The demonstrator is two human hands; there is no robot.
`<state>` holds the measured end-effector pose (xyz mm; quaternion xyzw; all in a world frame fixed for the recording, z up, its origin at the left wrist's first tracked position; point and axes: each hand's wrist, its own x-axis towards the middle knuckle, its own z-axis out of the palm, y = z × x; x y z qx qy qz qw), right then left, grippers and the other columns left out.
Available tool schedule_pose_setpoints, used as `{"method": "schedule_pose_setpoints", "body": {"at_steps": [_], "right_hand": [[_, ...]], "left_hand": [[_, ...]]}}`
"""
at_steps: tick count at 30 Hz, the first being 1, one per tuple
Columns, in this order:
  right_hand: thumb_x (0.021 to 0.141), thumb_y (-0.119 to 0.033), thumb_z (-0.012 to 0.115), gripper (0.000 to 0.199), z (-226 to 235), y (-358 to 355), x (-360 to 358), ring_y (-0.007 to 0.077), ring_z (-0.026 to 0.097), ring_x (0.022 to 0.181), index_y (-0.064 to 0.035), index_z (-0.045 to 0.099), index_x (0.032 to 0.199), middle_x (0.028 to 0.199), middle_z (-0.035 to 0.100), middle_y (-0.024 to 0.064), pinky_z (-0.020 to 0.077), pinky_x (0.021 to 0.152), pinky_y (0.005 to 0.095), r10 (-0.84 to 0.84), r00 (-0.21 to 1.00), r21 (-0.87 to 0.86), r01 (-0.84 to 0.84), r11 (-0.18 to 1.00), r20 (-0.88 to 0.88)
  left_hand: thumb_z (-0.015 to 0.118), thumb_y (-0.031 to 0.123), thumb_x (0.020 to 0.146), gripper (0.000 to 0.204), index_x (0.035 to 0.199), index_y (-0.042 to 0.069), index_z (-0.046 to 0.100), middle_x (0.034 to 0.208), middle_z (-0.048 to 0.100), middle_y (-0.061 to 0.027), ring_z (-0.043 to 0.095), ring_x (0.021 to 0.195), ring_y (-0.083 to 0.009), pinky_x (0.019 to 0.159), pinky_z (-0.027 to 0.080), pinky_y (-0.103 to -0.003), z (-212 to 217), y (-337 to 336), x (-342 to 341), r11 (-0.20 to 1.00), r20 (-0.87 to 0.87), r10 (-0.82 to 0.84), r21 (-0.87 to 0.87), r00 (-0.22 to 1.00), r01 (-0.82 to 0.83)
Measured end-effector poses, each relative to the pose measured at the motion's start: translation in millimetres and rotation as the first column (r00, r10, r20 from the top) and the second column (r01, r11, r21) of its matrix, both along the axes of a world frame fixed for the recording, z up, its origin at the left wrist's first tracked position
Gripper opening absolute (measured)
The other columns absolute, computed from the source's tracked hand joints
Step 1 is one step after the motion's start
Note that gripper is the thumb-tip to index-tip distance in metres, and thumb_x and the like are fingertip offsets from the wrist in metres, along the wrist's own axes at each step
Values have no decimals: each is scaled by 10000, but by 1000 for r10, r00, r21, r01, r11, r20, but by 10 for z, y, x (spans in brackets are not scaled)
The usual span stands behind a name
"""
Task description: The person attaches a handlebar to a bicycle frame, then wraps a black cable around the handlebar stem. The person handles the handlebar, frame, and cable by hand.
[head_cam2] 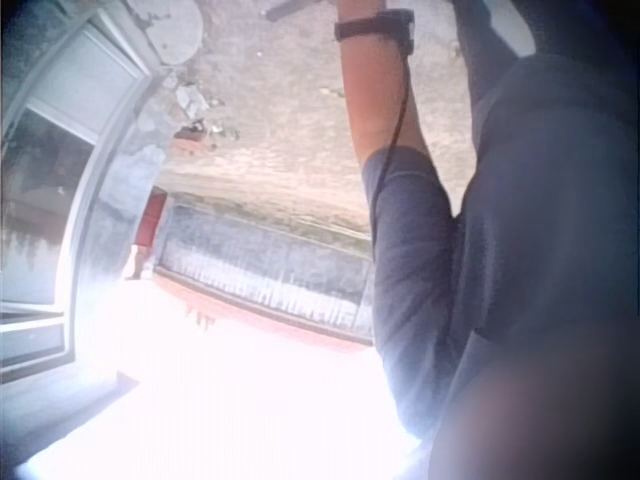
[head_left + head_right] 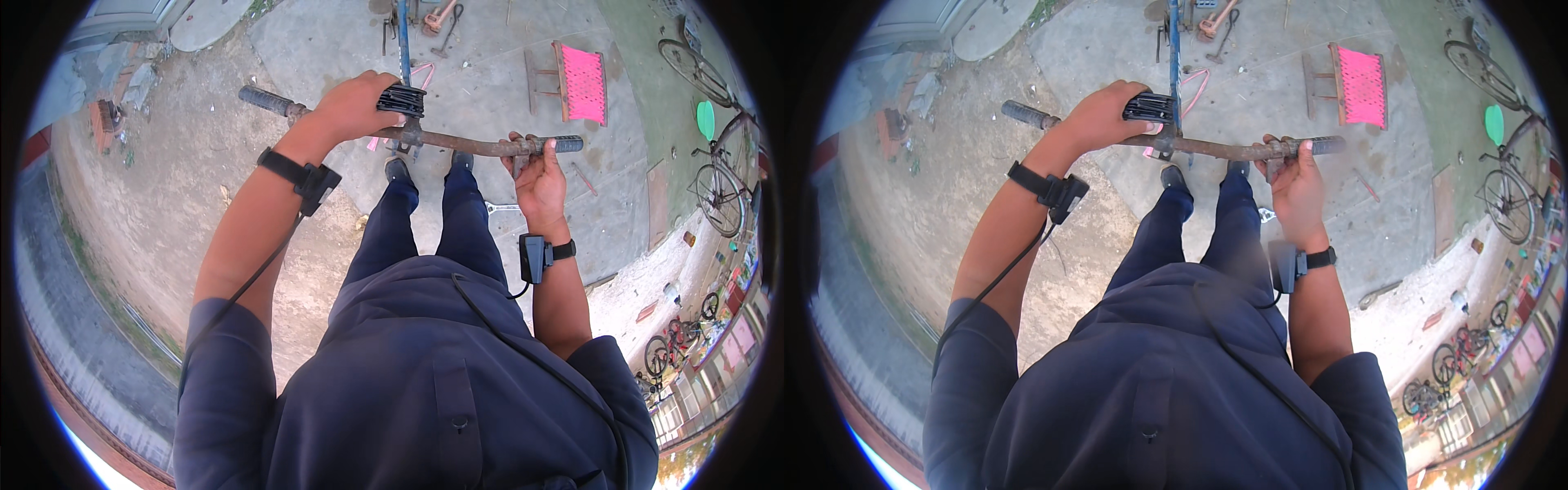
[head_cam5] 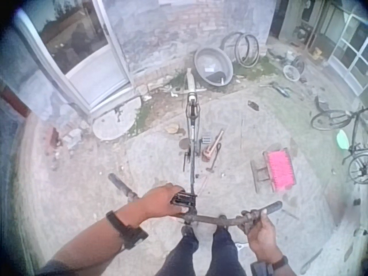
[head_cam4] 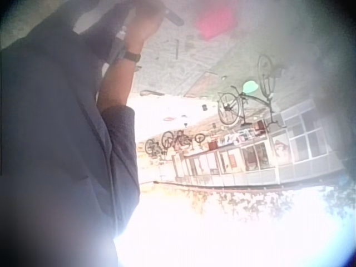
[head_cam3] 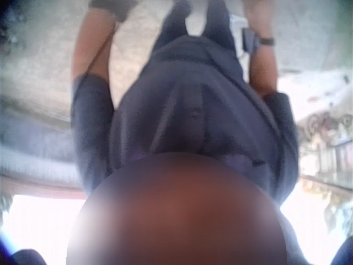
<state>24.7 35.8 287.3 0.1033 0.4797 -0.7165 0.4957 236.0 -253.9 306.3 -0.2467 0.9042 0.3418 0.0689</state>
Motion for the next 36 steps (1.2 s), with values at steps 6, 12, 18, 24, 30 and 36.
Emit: {"method": "schedule_pose_setpoints", "body": {"at_steps": [6,12,18,24,30,36], "right_hand": [[1085,-470,433,495,8,2,-20,392,583,1257,-7,523,1236,1346,585,230,470,1070,487,19,1000,-7,-19,1000,-1],[1092,-465,417,498,3,-41,-62,391,585,1253,1,517,1237,1339,589,233,467,1081,477,24,999,21,-23,1000,-32],[1099,-445,407,488,4,-146,-207,393,587,1255,12,513,1234,1316,600,243,465,1095,461,51,998,54,-49,997,-35],[1099,-428,421,470,-3,-281,-296,392,609,1228,12,533,1218,1295,617,243,488,1074,448,106,994,32,-106,994,-22],[1092,-430,443,465,-9,-342,-253,389,636,1189,9,547,1209,1279,632,232,512,1036,439,133,991,31,-132,991,-30],[1093,-430,440,468,-27,-360,-269,387,629,1205,9,548,1215,1288,632,223,521,1018,430,121,992,32,-120,992,-32]], "left_hand": [[765,400,841,639,1374,107,571,1217,658,-193,643,1118,-371,951,524,-443,-38,-34,61,1000,65,16,22,998,-18],[757,408,854,650,1393,106,554,1237,654,-202,641,1126,-375,958,521,-444,-91,-44,38,999,45,18,35,999,-20],[761,325,854,569,1322,46,595,1202,674,-194,642,1097,-382,943,517,-433,-57,22,14,995,33,99,27,995,-100],[756,343,872,584,1341,43,580,1199,677,-202,651,1087,-388,939,519,-433,-5,22,29,987,77,148,47,986,-152],[749,421,869,610,1350,87,579,1140,676,-214,663,1061,-391,912,529,-454,-23,2,138,979,64,203,21,977,-205],[748,439,870,631,1366,91,571,1171,678,-209,666,1075,-386,923,530,-448,-73,-31,97,979,74,199,30,977,-202]]}}
